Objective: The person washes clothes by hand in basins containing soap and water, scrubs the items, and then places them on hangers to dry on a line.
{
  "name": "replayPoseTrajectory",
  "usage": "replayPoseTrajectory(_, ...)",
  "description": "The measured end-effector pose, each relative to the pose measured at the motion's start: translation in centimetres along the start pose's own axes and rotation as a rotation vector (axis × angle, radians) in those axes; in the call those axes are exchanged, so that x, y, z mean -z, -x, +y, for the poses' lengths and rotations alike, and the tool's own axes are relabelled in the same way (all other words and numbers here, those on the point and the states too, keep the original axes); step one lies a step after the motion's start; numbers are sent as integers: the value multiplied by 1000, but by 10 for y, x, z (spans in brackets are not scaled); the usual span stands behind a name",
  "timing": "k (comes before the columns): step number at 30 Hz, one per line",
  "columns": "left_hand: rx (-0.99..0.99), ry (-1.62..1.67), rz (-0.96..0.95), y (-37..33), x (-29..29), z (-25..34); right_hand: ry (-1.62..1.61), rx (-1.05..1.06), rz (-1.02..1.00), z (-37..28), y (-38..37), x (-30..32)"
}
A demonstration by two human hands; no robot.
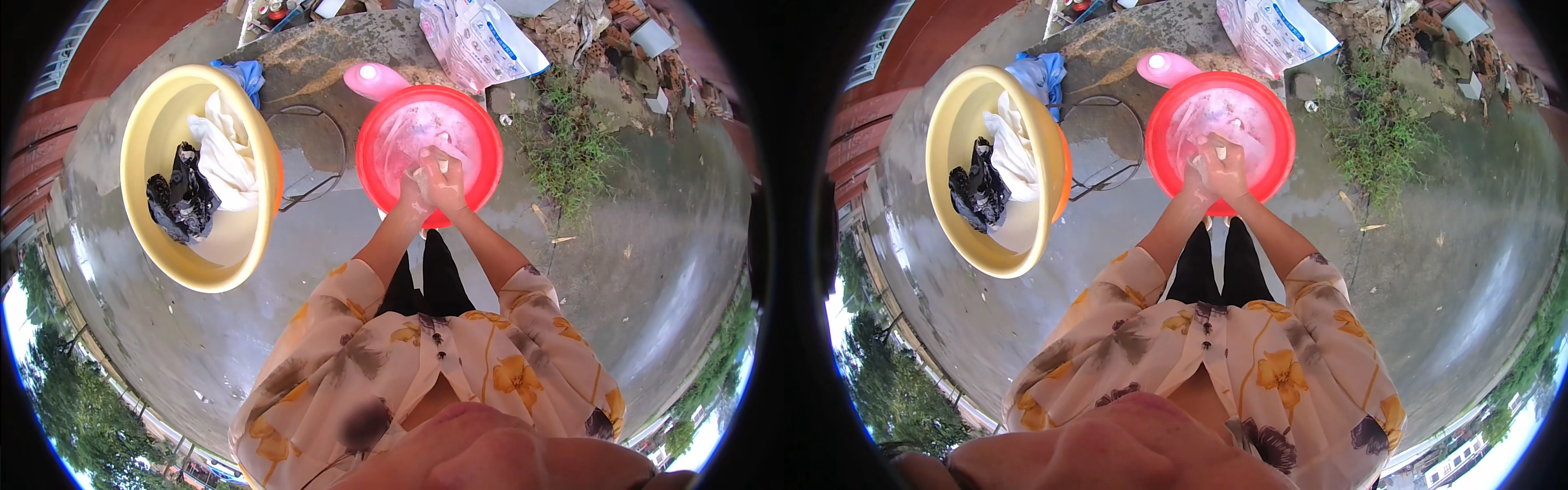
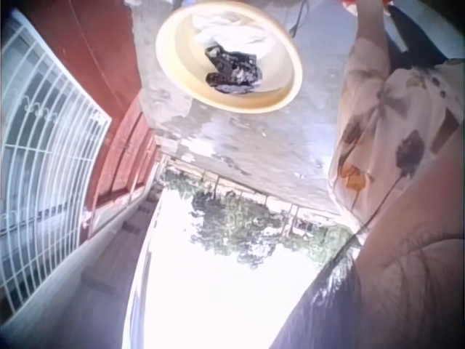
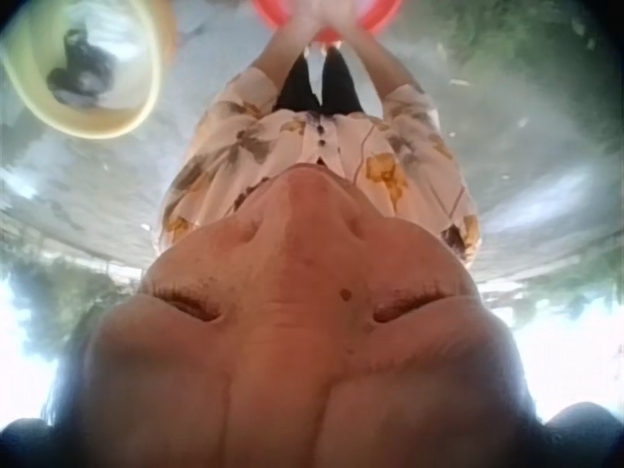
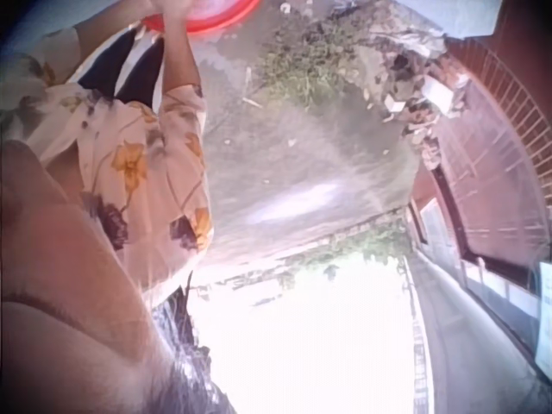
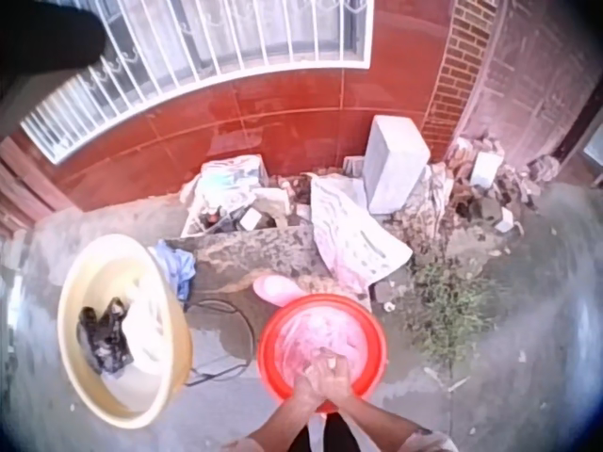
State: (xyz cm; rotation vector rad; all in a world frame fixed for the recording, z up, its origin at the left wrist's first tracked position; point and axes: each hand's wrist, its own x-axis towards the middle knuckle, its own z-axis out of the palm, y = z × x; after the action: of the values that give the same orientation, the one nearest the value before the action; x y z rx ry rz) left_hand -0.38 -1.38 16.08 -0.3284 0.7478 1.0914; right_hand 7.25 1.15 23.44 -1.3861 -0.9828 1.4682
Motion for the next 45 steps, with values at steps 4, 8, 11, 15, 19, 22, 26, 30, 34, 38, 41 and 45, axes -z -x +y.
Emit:
replayPoseTrajectory(4,-117,-72,167,-5,-4,-10,-351,-183,259,-2,-5,-5)
replayPoseTrajectory(8,-132,-178,242,-9,-7,-28,-509,-273,444,28,-8,8)
replayPoseTrajectory(11,-147,-155,315,-9,-1,-34,-535,-288,343,37,-5,16)
replayPoseTrajectory(15,-39,-35,196,9,11,-41,-142,-144,85,46,21,27)
replayPoseTrajectory(19,-161,-200,-389,29,59,-15,195,241,-185,-11,55,17)
replayPoseTrajectory(22,-324,-791,-291,71,50,24,24,186,-50,-27,60,41)
replayPoseTrajectory(26,-251,-779,-136,160,-28,89,-196,-302,190,28,31,96)
replayPoseTrajectory(30,-380,-642,19,250,-94,144,-136,-432,155,78,9,107)
replayPoseTrajectory(34,-585,-508,129,309,-138,198,303,-415,83,98,-8,93)
replayPoseTrajectory(38,-800,-427,261,356,-178,252,-50,-414,25,70,-11,48)
replayPoseTrajectory(41,-873,-410,368,368,-189,290,-56,-354,-39,67,-13,33)
replayPoseTrajectory(45,-1090,-835,515,359,-179,350,83,-348,-25,98,-25,44)
